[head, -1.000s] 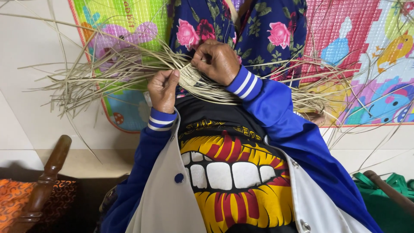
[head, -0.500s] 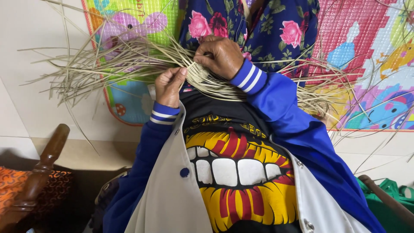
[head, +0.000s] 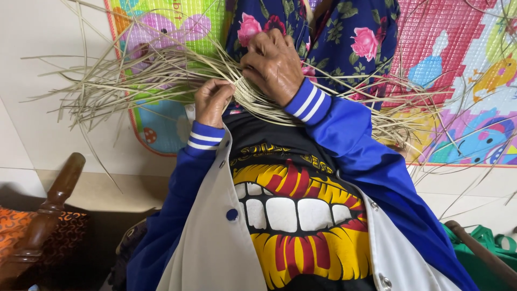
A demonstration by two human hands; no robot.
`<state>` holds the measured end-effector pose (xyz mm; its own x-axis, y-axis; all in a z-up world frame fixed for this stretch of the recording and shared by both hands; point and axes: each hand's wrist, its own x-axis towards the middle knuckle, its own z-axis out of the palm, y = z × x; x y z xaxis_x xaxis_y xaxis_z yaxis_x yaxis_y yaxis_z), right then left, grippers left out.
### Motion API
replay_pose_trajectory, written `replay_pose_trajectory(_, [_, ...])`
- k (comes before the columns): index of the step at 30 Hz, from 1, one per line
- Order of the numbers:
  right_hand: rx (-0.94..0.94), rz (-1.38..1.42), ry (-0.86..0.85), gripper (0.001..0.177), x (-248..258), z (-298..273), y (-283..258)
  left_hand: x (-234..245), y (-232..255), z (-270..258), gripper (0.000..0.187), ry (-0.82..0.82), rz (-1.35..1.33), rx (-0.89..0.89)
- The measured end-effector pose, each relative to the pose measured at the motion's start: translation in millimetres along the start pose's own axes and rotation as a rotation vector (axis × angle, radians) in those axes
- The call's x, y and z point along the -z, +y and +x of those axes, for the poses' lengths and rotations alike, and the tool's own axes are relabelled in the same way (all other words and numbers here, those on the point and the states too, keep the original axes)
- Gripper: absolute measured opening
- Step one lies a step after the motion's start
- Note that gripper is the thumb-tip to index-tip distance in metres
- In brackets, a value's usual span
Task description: Weaving dried straw fibers together to create a craft item.
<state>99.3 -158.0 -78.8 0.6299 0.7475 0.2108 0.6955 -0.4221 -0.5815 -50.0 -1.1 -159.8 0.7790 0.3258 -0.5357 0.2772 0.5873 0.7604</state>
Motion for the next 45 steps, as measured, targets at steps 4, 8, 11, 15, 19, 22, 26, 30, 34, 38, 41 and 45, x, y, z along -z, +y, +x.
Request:
replay_pose_trajectory(4, [0.064, -0.053, 0.004, 0.008, -3, 2, -3, -5, 13, 4, 0.01, -0.026, -0.023, 0.058])
replay_pose_trajectory(8, [0.018, 0.0, -0.057, 0.005, -13, -4, 9, -6, 13, 7, 0.009, -0.005, -0.008, 0.072])
replay_pose_trajectory(11, [-0.004, 0.1, -0.081, 0.006, -13, -7, 12, -5, 15, 6, 0.008, -0.028, 0.007, 0.087])
replay_pose_trajectory(15, [-0.018, 0.117, -0.07, 0.006, -17, -7, 14, -3, 16, 9, 0.007, -0.069, -0.012, 0.103])
replay_pose_trajectory(19, [-0.048, 0.114, -0.061, 0.008, -23, -9, 17, -1, 13, 12, 0.006, -0.067, -0.04, 0.106])
replay_pose_trajectory(22, [-0.045, 0.095, -0.045, 0.008, -23, -7, 15, -1, 9, 11, 0.006, -0.061, -0.006, 0.073])
replay_pose_trajectory(26, [-0.055, 0.068, -0.076, 0.009, -22, -7, 15, 5, 1, 10, 0.009, -0.081, 0.025, 0.042])
replay_pose_trajectory(30, [-0.062, 0.065, -0.077, 0.008, -21, -7, 15, 6, -3, 9, 0.011, -0.088, 0.003, 0.077])
replay_pose_trajectory(34, [-0.052, 0.072, -0.074, 0.007, -17, -7, 14, 7, -4, 9, 0.012, -0.102, 0.07, 0.097])
replay_pose_trajectory(38, [-0.063, 0.077, -0.09, 0.006, -13, -8, 13, 3, -1, 5, 0.012, -0.117, 0.165, 0.067])
replay_pose_trajectory(41, [-0.041, 0.098, -0.085, 0.005, -10, -8, 13, 2, -5, 4, 0.01, -0.095, 0.165, 0.044])
replay_pose_trajectory(45, [-0.045, 0.054, -0.133, 0.006, -8, -8, 12, -1, -3, 3, 0.011, -0.106, 0.26, 0.002])
